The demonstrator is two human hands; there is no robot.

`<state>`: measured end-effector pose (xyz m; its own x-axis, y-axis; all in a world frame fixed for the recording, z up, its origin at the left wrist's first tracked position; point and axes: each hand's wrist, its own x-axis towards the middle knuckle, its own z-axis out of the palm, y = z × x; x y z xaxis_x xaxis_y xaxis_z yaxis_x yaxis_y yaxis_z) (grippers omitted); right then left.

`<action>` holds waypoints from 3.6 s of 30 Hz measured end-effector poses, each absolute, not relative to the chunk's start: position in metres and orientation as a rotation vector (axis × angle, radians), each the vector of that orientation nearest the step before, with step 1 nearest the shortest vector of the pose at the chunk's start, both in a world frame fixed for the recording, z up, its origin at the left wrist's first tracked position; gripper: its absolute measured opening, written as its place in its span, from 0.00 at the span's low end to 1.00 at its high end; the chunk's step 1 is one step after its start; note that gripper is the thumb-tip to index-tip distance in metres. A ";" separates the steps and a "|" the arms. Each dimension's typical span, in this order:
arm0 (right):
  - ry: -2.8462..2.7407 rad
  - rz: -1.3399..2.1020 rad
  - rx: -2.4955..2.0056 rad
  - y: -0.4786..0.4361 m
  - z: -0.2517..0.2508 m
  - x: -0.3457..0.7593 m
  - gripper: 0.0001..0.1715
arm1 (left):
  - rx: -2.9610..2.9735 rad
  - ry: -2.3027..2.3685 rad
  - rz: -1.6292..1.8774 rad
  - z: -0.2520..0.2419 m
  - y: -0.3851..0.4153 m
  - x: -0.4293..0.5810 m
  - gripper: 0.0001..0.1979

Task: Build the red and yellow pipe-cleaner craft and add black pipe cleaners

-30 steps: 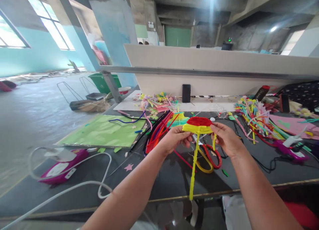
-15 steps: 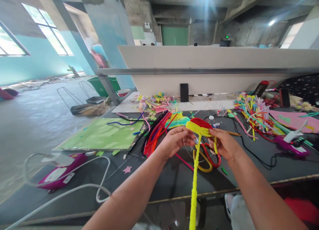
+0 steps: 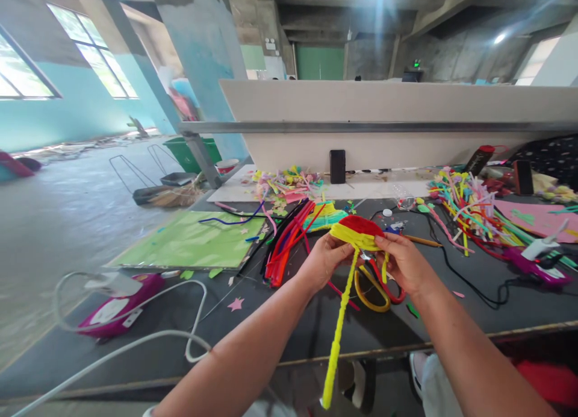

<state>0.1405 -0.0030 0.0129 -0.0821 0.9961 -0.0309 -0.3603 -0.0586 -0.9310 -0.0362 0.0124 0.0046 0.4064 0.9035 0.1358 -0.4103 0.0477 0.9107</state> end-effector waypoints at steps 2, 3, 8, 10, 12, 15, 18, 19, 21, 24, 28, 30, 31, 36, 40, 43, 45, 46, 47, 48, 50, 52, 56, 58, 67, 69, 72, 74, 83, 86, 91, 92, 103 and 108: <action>-0.967 1.386 -0.939 -0.003 0.013 0.140 0.12 | 1.062 0.561 0.972 0.003 0.012 -0.037 0.18; -0.966 1.363 -0.951 -0.004 0.014 0.139 0.12 | 1.034 0.553 0.918 0.003 0.012 -0.038 0.18; -1.006 1.303 -1.001 -0.010 0.018 0.139 0.13 | 0.923 0.443 0.774 0.000 0.012 -0.042 0.11; -1.039 1.280 -1.026 -0.012 0.019 0.140 0.13 | 0.898 0.427 0.752 -0.001 0.012 -0.042 0.10; -1.084 1.267 -1.049 -0.013 0.019 0.140 0.13 | 0.874 0.427 0.752 -0.002 0.012 -0.041 0.10; -1.168 1.240 -1.068 -0.012 0.019 0.140 0.14 | 0.824 0.419 0.778 -0.005 0.013 -0.040 0.09; -1.221 1.197 -1.085 -0.013 0.019 0.139 0.15 | 0.775 0.388 0.790 -0.009 0.014 -0.038 0.07; -1.232 1.186 -1.089 -0.013 0.020 0.138 0.15 | 0.764 0.370 0.794 -0.010 0.014 -0.038 0.07; -1.250 1.175 -1.104 -0.014 0.020 0.138 0.16 | 0.752 0.333 0.801 -0.012 0.015 -0.037 0.06; -1.251 1.186 -1.131 -0.013 0.017 0.142 0.17 | 0.754 0.330 0.759 -0.012 0.015 -0.037 0.07; -1.201 1.148 -1.138 -0.006 0.014 0.154 0.14 | 0.725 0.372 0.743 -0.010 0.020 -0.040 0.09; -1.195 1.114 -1.142 -0.004 0.014 0.158 0.14 | 0.715 0.383 0.809 -0.007 0.023 -0.042 0.11; -1.201 1.111 -1.147 -0.004 0.015 0.159 0.14 | 0.734 0.398 0.859 -0.006 0.025 -0.043 0.14; -1.184 1.168 -1.115 -0.009 0.017 0.153 0.16 | 1.029 0.568 1.211 -0.003 0.027 -0.043 0.13; -1.125 1.149 -1.087 -0.007 0.010 0.147 0.18 | 1.157 0.654 1.292 -0.004 0.027 -0.042 0.11; -1.091 1.096 -1.059 -0.005 0.004 0.142 0.18 | 1.162 0.694 1.296 -0.006 0.029 -0.043 0.12; -1.041 1.083 -1.052 -0.003 0.002 0.140 0.18 | 1.128 0.715 1.295 -0.008 0.030 -0.044 0.12; -1.009 1.084 -1.045 -0.003 0.001 0.139 0.17 | 1.109 0.723 1.295 -0.009 0.031 -0.044 0.12; -0.976 1.089 -1.038 -0.002 0.000 0.138 0.17 | 1.091 0.729 1.297 -0.009 0.032 -0.044 0.12; -0.951 1.098 -1.031 -0.001 -0.001 0.137 0.17 | 1.075 0.733 1.300 -0.010 0.032 -0.043 0.12; -0.919 1.120 -1.021 0.000 -0.002 0.138 0.17 | 1.054 0.731 1.298 -0.011 0.032 -0.043 0.12; -0.911 1.134 -1.030 0.002 -0.004 0.139 0.17 | 1.057 0.708 1.273 -0.011 0.032 -0.043 0.13; -0.958 1.120 -1.097 0.002 -0.006 0.142 0.20 | 1.074 0.659 1.233 -0.011 0.033 -0.044 0.15; -0.998 1.127 -1.133 0.000 -0.005 0.141 0.21 | 1.069 0.671 1.233 -0.011 0.034 -0.044 0.16; -0.897 1.117 -1.021 0.000 -0.005 0.128 0.17 | 1.171 0.791 1.283 -0.013 0.035 -0.044 0.15; -0.866 1.088 -1.037 0.003 -0.007 0.128 0.17 | 1.178 0.808 1.268 -0.012 0.035 -0.044 0.15; -0.825 1.049 -1.099 0.003 -0.007 0.126 0.16 | 1.171 0.871 1.236 -0.008 0.032 -0.044 0.16; -0.853 1.070 -1.096 0.006 -0.008 0.125 0.15 | 1.152 0.924 1.225 -0.010 0.033 -0.044 0.17; -0.823 1.183 -0.976 0.012 -0.013 0.127 0.13 | 1.099 0.922 1.216 -0.016 0.041 -0.042 0.16; -0.829 1.186 -0.941 0.012 -0.015 0.126 0.14 | 1.130 0.899 1.214 -0.016 0.042 -0.043 0.16; -0.901 1.146 -1.000 0.014 -0.019 0.127 0.16 | 1.131 0.894 1.202 -0.018 0.045 -0.045 0.16; -0.911 1.147 -1.014 0.012 -0.018 0.127 0.17 | 1.127 0.905 1.217 -0.017 0.044 -0.045 0.16; -0.898 1.162 -0.989 0.008 -0.014 0.124 0.15 | 1.080 0.901 1.276 -0.013 0.040 -0.045 0.15; -0.874 1.143 -0.948 0.011 -0.020 0.125 0.13 | 1.100 0.871 1.264 -0.013 0.041 -0.045 0.14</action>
<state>0.1252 0.0114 -0.0196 0.1969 0.9771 0.0809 -0.3347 0.1446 -0.9312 -0.0448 0.0414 -0.0130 0.1328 0.9884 0.0733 -0.2831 -0.0330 0.9585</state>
